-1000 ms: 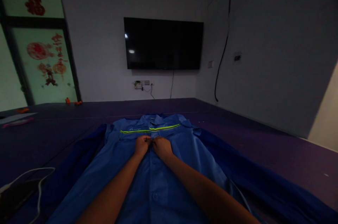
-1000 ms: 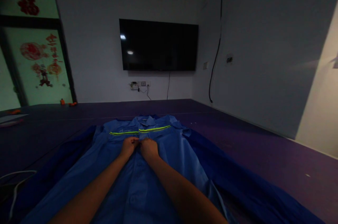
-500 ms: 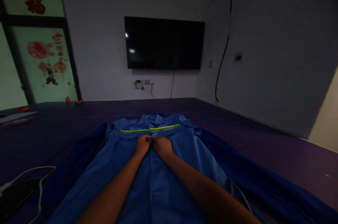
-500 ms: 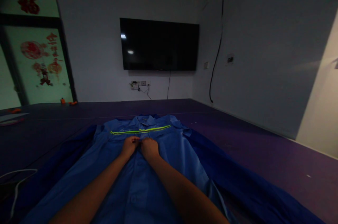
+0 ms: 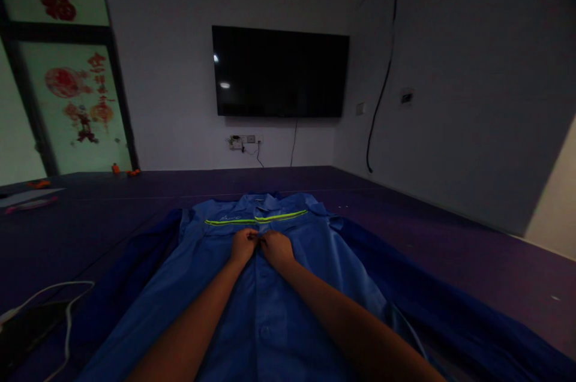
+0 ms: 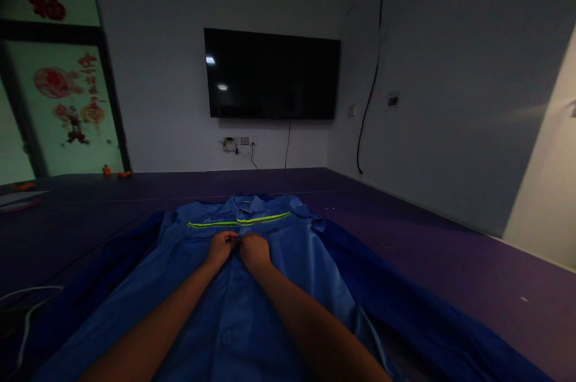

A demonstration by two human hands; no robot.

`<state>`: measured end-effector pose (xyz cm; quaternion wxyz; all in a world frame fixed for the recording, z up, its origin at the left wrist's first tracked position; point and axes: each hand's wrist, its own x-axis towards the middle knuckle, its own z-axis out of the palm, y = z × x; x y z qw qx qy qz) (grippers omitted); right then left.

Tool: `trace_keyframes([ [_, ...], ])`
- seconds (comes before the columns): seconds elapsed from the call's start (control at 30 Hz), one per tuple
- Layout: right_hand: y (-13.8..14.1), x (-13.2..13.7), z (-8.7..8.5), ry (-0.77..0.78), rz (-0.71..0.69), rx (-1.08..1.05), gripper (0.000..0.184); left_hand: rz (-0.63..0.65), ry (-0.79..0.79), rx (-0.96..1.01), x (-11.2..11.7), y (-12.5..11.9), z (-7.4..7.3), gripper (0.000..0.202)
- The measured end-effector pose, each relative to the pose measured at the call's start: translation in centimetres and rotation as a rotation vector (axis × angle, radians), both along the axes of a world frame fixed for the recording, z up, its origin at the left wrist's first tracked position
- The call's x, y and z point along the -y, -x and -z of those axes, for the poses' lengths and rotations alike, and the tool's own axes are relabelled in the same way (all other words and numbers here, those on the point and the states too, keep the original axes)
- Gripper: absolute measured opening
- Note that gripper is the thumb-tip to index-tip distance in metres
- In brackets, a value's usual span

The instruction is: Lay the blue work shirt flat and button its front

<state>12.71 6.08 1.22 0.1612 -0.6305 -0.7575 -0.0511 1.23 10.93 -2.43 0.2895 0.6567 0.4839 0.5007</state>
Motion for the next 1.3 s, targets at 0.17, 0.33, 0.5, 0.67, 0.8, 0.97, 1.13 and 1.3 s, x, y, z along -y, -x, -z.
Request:
trace_keyframes([
  [0.17, 0.02, -0.06, 0.06, 0.000, -0.010, 0.010, 0.028, 0.006, 0.012, -0.003, -0.02, 0.03, 0.06, 0.024],
  [0.33, 0.04, -0.11, 0.09, 0.001, -0.015, 0.013, 0.028, 0.004, 0.019, 0.020, 0.13, 0.12, 0.01, 0.023],
  [0.5, 0.04, -0.10, -0.07, -0.017, -0.046, 0.016, 0.026, 0.006, 0.005, 0.035, 0.07, 0.22, 0.01, 0.022],
  [0.67, -0.02, -0.32, 0.00, -0.038, -0.077, -0.002, 0.026, 0.007, 0.010, 0.023, 0.00, 0.26, 0.06, 0.022],
  [0.8, -0.15, -0.51, 0.14, -0.034, -0.110, -0.010, 0.025, -0.017, 0.007, 0.011, 0.02, 0.21, 0.13, 0.023],
  [0.97, -0.20, -0.60, 0.12, -0.029, -0.100, -0.022, 0.023, -0.002, 0.003, 0.041, -0.04, 0.12, 0.28, 0.022],
  [1.13, -0.13, -0.50, 0.12, -0.029, -0.075, -0.010, 0.022, -0.002, 0.019, 0.062, 0.01, 0.08, 0.22, 0.022],
  [1.3, -0.04, -0.32, 0.11, -0.033, -0.055, 0.003, 0.023, -0.015, 0.017, 0.031, 0.14, 0.07, -0.11, 0.018],
])
